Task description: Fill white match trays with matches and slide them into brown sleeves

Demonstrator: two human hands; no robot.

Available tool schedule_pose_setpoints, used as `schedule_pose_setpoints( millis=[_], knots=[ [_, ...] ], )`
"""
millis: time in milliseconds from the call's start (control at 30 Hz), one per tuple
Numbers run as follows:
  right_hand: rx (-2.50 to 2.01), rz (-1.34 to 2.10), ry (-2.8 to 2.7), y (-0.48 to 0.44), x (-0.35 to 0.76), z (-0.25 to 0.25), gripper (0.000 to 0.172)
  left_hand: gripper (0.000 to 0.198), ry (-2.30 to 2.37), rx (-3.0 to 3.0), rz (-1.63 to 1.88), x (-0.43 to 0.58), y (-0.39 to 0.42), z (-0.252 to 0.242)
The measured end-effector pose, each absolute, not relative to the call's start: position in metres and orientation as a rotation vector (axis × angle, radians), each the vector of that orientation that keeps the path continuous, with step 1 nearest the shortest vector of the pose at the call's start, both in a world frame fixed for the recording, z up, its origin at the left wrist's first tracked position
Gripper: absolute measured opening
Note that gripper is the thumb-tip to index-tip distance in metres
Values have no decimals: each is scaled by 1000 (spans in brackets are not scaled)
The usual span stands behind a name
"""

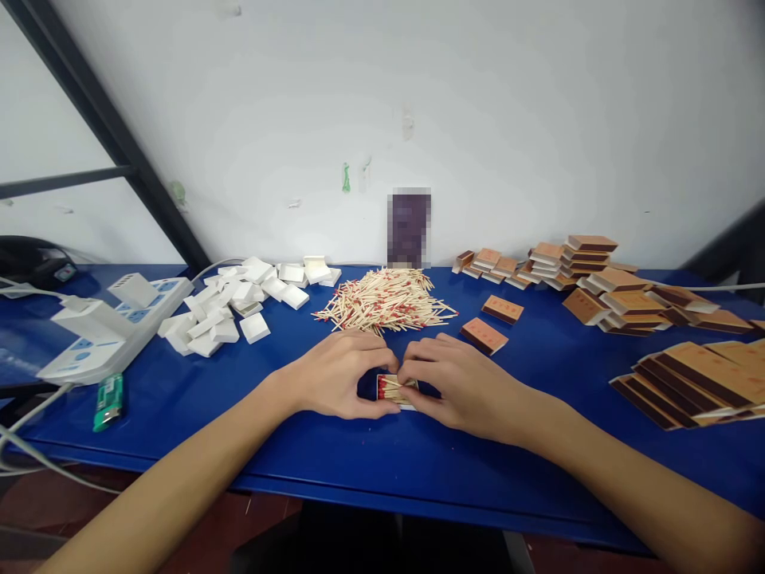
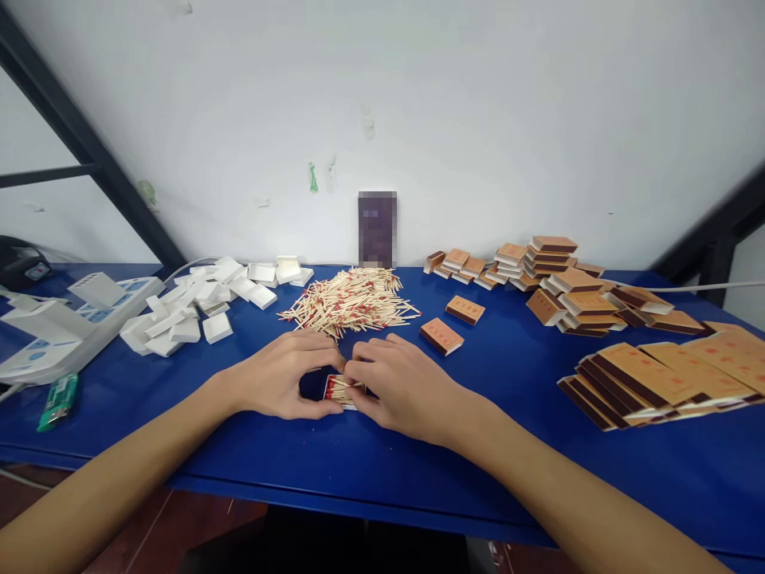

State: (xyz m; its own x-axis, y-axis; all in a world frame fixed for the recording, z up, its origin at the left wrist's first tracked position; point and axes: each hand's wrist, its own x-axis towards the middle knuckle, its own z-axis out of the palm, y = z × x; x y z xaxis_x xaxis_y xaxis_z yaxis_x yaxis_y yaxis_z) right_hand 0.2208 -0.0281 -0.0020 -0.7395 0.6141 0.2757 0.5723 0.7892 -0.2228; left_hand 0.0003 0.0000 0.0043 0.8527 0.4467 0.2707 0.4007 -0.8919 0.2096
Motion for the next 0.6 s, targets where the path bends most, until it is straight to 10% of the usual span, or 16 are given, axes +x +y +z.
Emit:
schedule_pose_setpoints(
  millis=[600],
  knots=[
    [-1870, -89, -2433, 8, 289, 24, 29, 27, 500, 2908, 496, 2, 0, 2]
  ],
)
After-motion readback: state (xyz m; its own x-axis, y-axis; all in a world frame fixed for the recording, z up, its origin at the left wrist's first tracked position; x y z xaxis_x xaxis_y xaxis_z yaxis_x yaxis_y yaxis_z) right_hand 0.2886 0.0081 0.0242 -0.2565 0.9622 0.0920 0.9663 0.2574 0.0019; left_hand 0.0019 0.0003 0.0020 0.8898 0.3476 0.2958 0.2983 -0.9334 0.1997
